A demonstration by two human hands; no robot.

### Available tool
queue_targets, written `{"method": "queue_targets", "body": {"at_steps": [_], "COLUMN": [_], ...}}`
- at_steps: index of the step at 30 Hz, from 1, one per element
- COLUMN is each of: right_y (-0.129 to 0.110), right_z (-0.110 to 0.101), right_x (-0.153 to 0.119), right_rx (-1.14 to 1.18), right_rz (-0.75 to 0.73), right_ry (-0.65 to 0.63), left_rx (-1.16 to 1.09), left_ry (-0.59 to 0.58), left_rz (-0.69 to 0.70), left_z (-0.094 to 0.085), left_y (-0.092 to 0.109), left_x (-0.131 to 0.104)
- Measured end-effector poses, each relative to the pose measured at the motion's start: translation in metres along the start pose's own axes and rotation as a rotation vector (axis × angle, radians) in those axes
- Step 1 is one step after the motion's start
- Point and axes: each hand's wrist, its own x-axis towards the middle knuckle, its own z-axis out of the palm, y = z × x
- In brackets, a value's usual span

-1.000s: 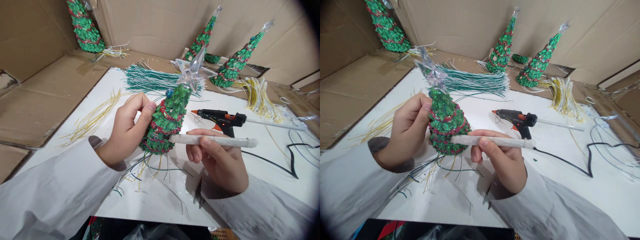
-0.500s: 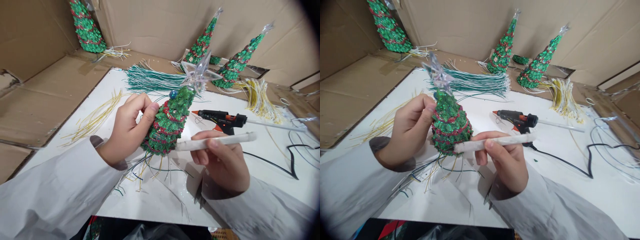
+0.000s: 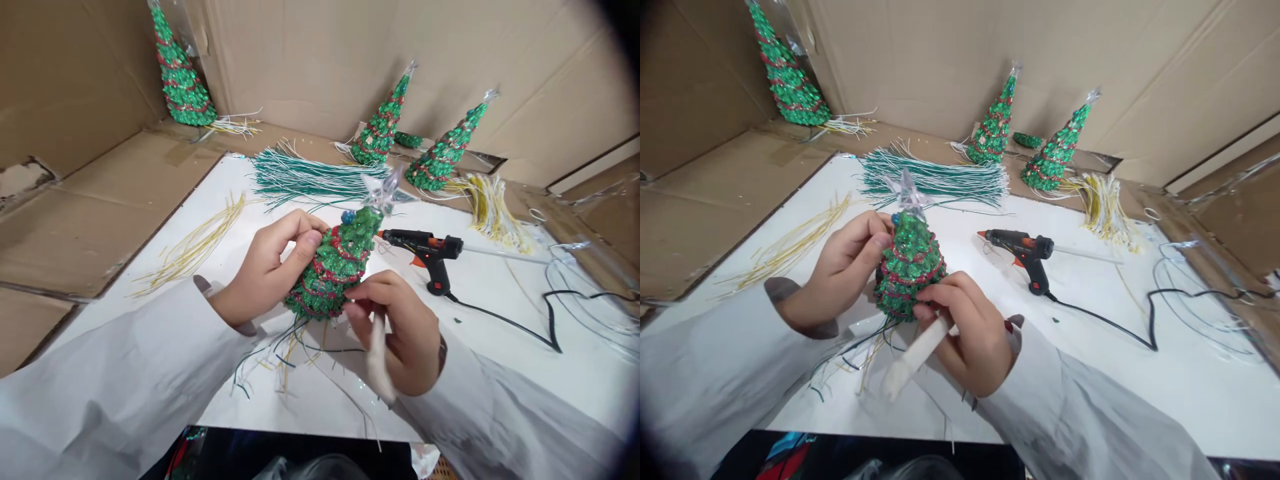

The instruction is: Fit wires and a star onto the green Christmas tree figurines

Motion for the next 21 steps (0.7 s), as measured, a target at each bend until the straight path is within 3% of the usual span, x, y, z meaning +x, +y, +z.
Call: {"method": "queue_targets", "body": {"at_steps": [6, 11, 21], "right_y": [-0.011, -0.011, -0.020], "right_z": [0.009, 0.011, 0.017], "right_x": [0.007, 0.005, 0.001], "right_rx": [-0.086, -0.096, -0.189], "right_rz": [0.044, 0.025, 0.090], "right_ry": [0.171, 0.156, 0.147], "left_rx": [0.199, 0.295, 0.297], "left_ry": [0.068, 0.133, 0.137], "left_rz": [0.120, 0.130, 0.154], "left_z": [0.005, 0.009, 0.010], "left_y": [0.009, 0.013, 0.017], "left_x": [-0.008, -0.013, -0.013]}}
